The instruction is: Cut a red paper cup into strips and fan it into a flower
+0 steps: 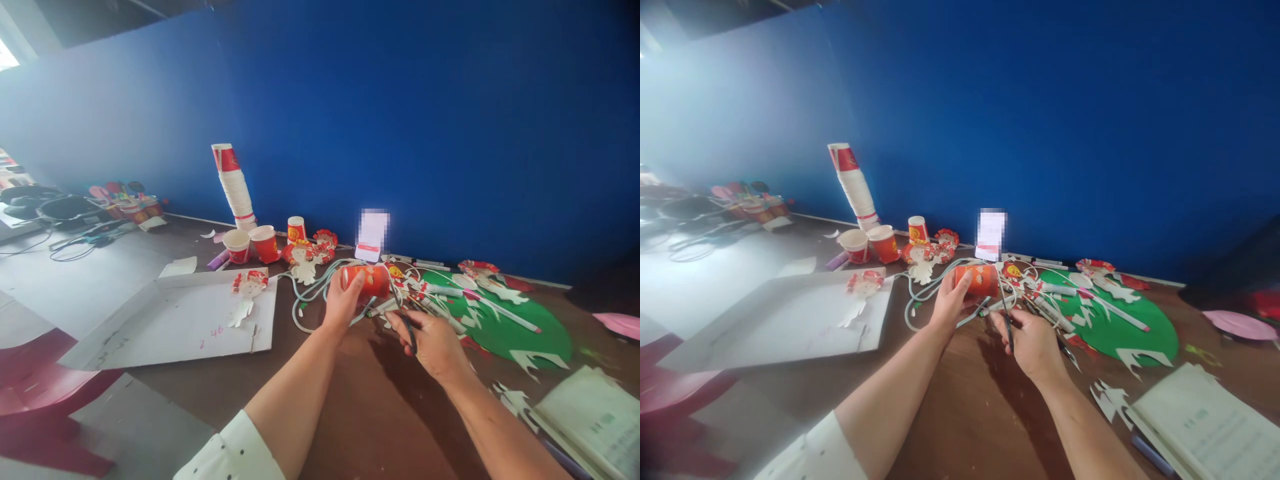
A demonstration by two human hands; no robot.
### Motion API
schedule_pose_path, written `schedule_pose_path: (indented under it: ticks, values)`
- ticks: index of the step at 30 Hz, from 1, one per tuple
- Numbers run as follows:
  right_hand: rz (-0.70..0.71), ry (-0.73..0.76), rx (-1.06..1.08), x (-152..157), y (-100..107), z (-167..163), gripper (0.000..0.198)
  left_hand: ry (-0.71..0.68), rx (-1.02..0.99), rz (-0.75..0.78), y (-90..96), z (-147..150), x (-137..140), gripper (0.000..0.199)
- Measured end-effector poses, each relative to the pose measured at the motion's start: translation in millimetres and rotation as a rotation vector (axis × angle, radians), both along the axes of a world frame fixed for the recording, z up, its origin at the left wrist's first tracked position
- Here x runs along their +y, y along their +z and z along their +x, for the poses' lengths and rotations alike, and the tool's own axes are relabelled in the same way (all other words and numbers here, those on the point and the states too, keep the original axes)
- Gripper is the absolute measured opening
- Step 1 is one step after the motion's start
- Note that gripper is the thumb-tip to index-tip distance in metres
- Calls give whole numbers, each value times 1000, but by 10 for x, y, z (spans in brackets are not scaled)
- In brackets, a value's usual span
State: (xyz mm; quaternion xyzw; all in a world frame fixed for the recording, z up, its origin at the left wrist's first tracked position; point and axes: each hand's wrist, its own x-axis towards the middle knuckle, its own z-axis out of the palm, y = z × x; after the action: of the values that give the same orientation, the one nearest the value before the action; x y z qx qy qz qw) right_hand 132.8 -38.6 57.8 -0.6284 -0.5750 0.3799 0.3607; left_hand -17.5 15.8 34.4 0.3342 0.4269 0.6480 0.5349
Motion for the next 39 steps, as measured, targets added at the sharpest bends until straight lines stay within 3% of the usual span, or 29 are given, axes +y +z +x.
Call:
schedule_pose_path:
  ticks: [7, 15, 23, 27, 32, 39]
  values:
    - [-12, 31, 55, 0, -51, 2, 30, 28, 123, -10, -51, -29, 28, 50]
    - [-4, -14, 83, 59, -97, 83, 31, 27, 346, 61, 26, -52, -34, 50]
    - [43, -5, -9, 44, -62, 75, 25, 104, 360, 69, -17, -41, -6, 66]
    - [14, -1, -7, 41, -73, 56, 25, 120, 345, 27, -75, -40, 38, 62]
    - [-7, 42, 61, 40, -123, 50, 26, 99, 375, 15, -75, -52, 47, 56]
    - [-20, -68, 169, 50, -44, 58, 31, 11, 488, 156, -5, -44, -33, 57]
